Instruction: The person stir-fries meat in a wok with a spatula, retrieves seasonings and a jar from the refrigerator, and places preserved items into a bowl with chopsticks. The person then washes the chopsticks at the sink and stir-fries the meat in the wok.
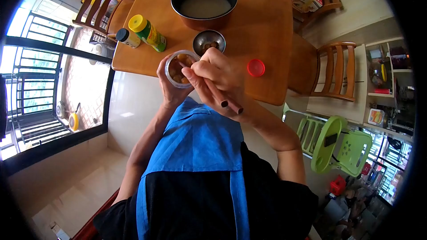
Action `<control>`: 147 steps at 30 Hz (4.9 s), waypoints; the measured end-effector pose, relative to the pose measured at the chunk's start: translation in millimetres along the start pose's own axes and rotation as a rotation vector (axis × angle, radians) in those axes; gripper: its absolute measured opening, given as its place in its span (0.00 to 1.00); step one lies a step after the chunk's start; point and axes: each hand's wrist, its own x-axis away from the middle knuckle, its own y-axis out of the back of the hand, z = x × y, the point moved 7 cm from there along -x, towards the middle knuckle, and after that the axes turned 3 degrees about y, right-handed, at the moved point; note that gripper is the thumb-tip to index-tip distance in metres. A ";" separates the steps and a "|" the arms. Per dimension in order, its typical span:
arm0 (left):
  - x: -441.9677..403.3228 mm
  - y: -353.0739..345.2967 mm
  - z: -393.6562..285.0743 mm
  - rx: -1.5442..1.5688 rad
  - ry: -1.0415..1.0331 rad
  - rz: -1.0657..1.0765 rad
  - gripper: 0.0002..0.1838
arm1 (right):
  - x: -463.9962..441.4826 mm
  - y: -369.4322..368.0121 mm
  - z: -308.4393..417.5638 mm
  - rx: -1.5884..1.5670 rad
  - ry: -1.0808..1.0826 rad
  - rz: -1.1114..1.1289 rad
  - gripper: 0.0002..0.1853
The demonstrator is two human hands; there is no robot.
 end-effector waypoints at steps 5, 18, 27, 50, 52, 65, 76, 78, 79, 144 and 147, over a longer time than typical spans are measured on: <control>-0.6 -0.2 0.7 0.031 0.029 -0.007 0.53 | 2.7 -3.4 -6.4 0.037 0.065 -0.074 0.08; 2.7 6.7 23.1 -0.104 0.170 -0.052 0.51 | -3.7 20.1 -14.7 -0.167 -0.155 -0.142 0.13; 2.3 14.5 30.4 -0.116 0.195 -0.076 0.52 | 0.5 44.8 -75.3 -0.064 -0.359 -0.283 0.17; -30.0 28.6 -64.3 0.037 -0.254 -0.132 0.56 | -31.7 118.0 42.0 -0.321 0.022 -0.217 0.17; -27.9 26.3 -66.8 0.043 -0.291 -0.108 0.56 | -40.5 88.2 54.2 -0.186 0.050 -0.072 0.18; -16.9 22.0 -46.3 0.092 -0.259 -0.098 0.55 | -49.0 60.1 85.6 -0.027 0.173 0.107 0.19; -16.5 24.1 -55.4 -0.007 -0.237 -0.055 0.55 | -40.8 67.2 87.8 -0.136 0.118 0.067 0.19; -15.4 19.4 -52.4 0.014 -0.234 -0.047 0.54 | -49.6 44.0 74.0 -0.078 0.176 0.234 0.13; -15.4 17.6 -51.6 0.032 -0.229 -0.045 0.53 | -53.2 32.6 67.0 -0.052 0.207 0.317 0.11; -3.8 13.2 -28.7 0.009 -0.096 -0.007 0.53 | -48.3 33.9 22.0 -0.145 -0.095 -0.027 0.12; -3.7 10.5 -12.4 -0.039 -0.003 -0.055 0.52 | -44.1 21.9 6.3 -0.123 -0.089 -0.062 0.13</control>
